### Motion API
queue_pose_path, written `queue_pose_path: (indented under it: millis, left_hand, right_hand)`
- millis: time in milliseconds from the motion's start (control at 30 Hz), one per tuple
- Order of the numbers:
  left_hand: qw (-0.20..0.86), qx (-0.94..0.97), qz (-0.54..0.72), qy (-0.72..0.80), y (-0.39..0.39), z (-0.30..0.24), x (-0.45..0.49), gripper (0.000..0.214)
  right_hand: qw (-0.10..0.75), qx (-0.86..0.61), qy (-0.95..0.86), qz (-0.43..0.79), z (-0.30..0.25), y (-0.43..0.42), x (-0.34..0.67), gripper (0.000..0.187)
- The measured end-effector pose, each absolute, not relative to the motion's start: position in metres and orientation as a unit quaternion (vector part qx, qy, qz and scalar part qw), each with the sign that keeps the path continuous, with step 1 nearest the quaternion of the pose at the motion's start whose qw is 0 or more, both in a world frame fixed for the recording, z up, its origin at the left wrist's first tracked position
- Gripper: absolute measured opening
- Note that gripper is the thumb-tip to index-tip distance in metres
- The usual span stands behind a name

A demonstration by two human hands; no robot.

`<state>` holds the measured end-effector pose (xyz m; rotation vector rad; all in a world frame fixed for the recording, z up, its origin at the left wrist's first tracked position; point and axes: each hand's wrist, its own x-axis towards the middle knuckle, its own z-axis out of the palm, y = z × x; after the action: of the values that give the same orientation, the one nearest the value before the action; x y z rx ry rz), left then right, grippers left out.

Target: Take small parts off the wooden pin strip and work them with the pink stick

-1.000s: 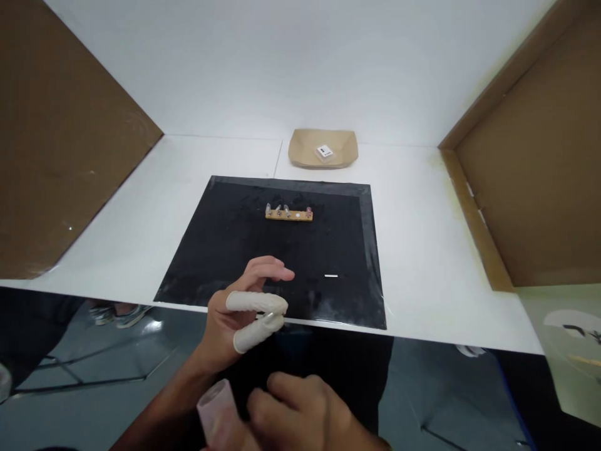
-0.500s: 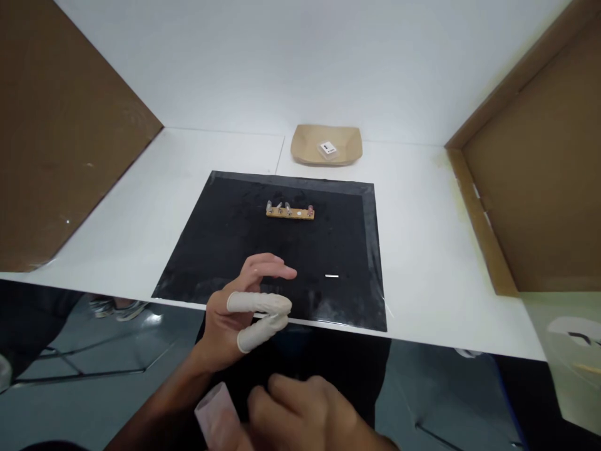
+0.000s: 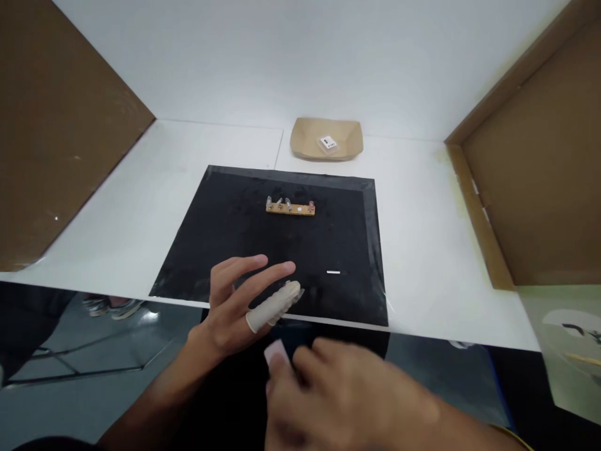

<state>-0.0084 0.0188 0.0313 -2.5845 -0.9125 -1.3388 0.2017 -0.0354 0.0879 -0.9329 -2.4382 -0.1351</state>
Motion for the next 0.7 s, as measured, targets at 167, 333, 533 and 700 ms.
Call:
queue_pose_path:
  millis: [167, 333, 533, 700]
  left_hand:
    - [0.059, -0.853, -0.423, -0.299, 0.019, 0.028, -0.009, 0.015]
    - [0.059, -0.839, -0.422, -0.338, 0.017, 0.026, -0.007, 0.014]
    - [0.065, -0.828, -0.427, -0.356, 0.016, 0.026, -0.004, 0.012]
    - [0.066, -0.827, -0.422, -0.366, 0.017, 0.022, -0.005, 0.013]
  right_hand:
    - [0.248, -0.304, -0.919, 0.038, 0.095, -0.016, 0.205, 0.017]
    - [0.211, -0.192, -0.959, -0.003, 0.095, -0.011, 0.203, 0.026]
    - [0.230, -0.161, -0.959, -0.028, 0.095, -0.010, 0.196, 0.034]
    - [0.227, -0.242, -0.942, -0.042, 0.094, -0.008, 0.201, 0.024]
